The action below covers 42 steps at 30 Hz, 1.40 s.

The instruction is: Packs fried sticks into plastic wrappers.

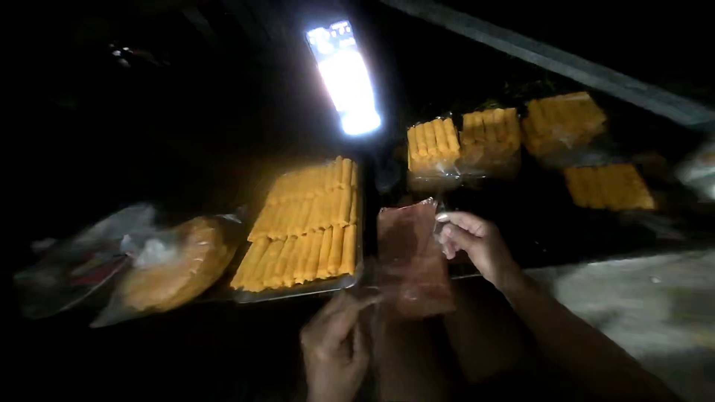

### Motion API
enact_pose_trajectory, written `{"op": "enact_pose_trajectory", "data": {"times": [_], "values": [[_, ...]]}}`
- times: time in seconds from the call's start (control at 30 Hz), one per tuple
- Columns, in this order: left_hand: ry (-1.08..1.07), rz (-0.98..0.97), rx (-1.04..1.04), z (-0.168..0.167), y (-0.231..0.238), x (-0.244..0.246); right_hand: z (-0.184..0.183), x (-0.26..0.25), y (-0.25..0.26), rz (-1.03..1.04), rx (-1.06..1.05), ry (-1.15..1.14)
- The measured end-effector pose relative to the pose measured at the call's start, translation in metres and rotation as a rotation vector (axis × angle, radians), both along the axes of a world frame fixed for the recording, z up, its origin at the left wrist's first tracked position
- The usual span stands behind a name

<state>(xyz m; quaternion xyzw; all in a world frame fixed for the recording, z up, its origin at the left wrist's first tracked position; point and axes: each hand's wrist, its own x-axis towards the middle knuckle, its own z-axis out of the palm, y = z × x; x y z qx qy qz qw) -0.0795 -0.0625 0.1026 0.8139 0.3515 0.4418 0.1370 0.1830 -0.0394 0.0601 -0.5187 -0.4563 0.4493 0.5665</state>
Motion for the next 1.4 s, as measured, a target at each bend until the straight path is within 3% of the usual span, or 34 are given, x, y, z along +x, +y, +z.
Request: {"op": "enact_pose_trajectory", "data": {"times": [0.07,0.13,0.2,0.27,0.37,0.43,0.53,0.7,0.9,1.13,1.27,1.4], "values": [[0.113,-0.004,-0.281,0.003,-0.007,0.003,0.002,-0.003,-0.004,0.019,0.052,-0.08],[0.05,-0.03,-0.524,-0.002,-0.006,0.008,0.003,-0.01,-0.011,0.072,0.24,-0.241],[-0.032,-0.028,-0.528,-0.011,0.0,0.01,0.007,-0.017,-0.018,0.143,0.478,-0.382],[-0.075,-0.069,-0.452,-0.015,0.006,0.011,0.018,-0.022,-0.028,0.247,0.573,-0.433],[-0.117,-0.208,-0.479,-0.008,0.005,0.019,0.029,-0.028,-0.037,0.358,0.63,-0.359],[-0.157,-0.292,-0.631,-0.006,0.002,0.026,0.029,-0.03,-0.037,0.346,0.659,-0.265],[-0.208,-0.376,-0.942,-0.019,0.0,0.037,0.026,-0.024,-0.032,0.155,0.591,-0.188],[-0.355,-0.4,-1.079,-0.062,-0.011,0.046,0.012,-0.01,-0.013,-0.105,0.474,-0.145],[-0.987,-0.219,-1.132,-0.073,-0.014,0.05,0.001,-0.01,0.006,-0.256,0.254,-0.163],[-0.901,0.003,-1.277,-0.083,-0.03,0.063,-0.019,-0.012,0.026,-0.315,0.029,-0.233],[-0.845,-0.006,-1.19,-0.093,-0.027,0.058,-0.019,-0.007,0.03,-0.303,-0.073,-0.28],[-0.7,0.08,-1.006,-0.09,-0.026,0.057,-0.02,-0.003,0.026,-0.294,-0.048,-0.534]]}}
